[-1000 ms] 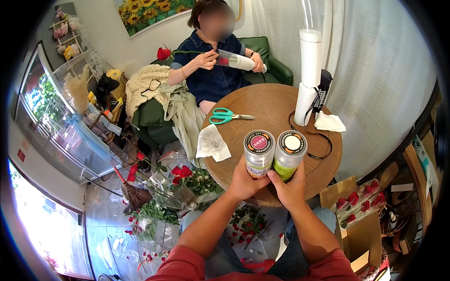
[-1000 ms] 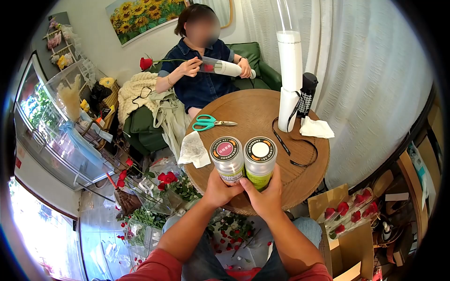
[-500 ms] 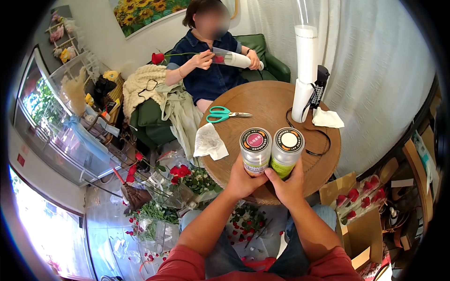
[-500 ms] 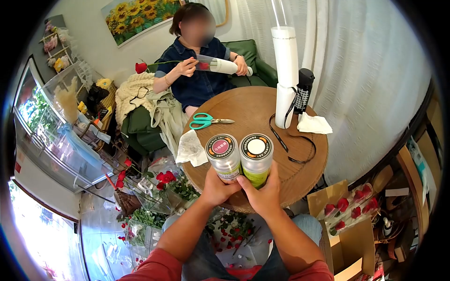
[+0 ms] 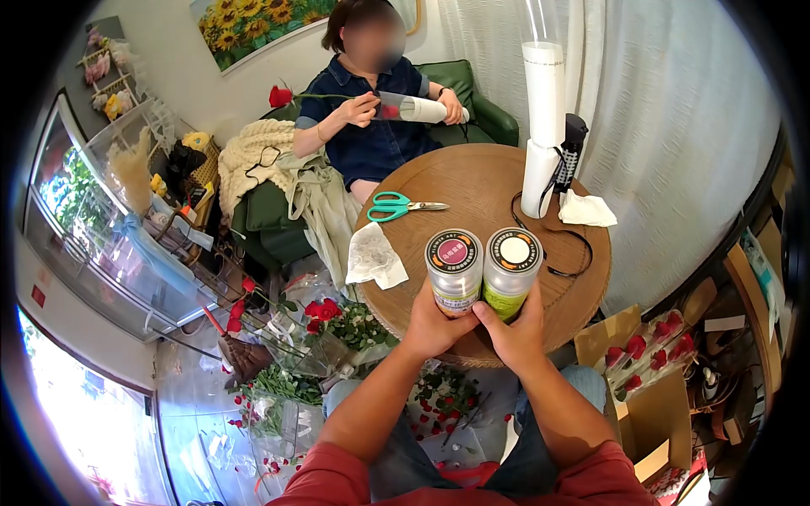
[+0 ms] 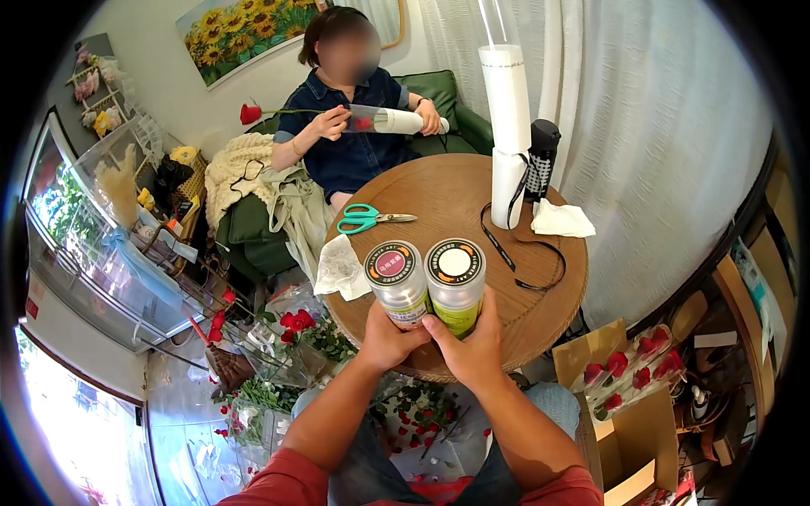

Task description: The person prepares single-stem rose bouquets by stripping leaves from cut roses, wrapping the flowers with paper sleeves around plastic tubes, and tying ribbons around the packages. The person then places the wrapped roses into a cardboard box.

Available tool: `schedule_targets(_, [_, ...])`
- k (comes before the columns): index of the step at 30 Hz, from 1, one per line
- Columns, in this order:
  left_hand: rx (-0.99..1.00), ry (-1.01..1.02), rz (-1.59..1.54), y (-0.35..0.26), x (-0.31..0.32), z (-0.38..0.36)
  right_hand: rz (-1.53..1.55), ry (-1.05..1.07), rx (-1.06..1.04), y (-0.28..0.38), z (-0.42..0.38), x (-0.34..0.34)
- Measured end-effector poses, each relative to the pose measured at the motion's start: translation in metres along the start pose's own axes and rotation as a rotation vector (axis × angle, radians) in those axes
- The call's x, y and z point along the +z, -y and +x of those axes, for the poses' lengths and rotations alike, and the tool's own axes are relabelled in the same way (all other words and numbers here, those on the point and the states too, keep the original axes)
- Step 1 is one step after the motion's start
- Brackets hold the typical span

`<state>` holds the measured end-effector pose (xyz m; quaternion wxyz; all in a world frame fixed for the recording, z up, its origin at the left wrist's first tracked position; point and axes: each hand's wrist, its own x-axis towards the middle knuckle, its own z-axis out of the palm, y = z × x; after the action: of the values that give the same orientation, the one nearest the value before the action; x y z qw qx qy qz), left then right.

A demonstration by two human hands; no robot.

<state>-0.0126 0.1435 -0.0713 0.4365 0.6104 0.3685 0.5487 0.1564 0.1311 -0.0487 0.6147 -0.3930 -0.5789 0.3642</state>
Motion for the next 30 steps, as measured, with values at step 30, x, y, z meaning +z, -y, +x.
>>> schedule_targets(30, [-0.03, -0.005, -0.021, 0.0004, 0.0003, 0.0002, -0.01, 0.002, 0.01, 0.001, -0.0004, -0.0008])
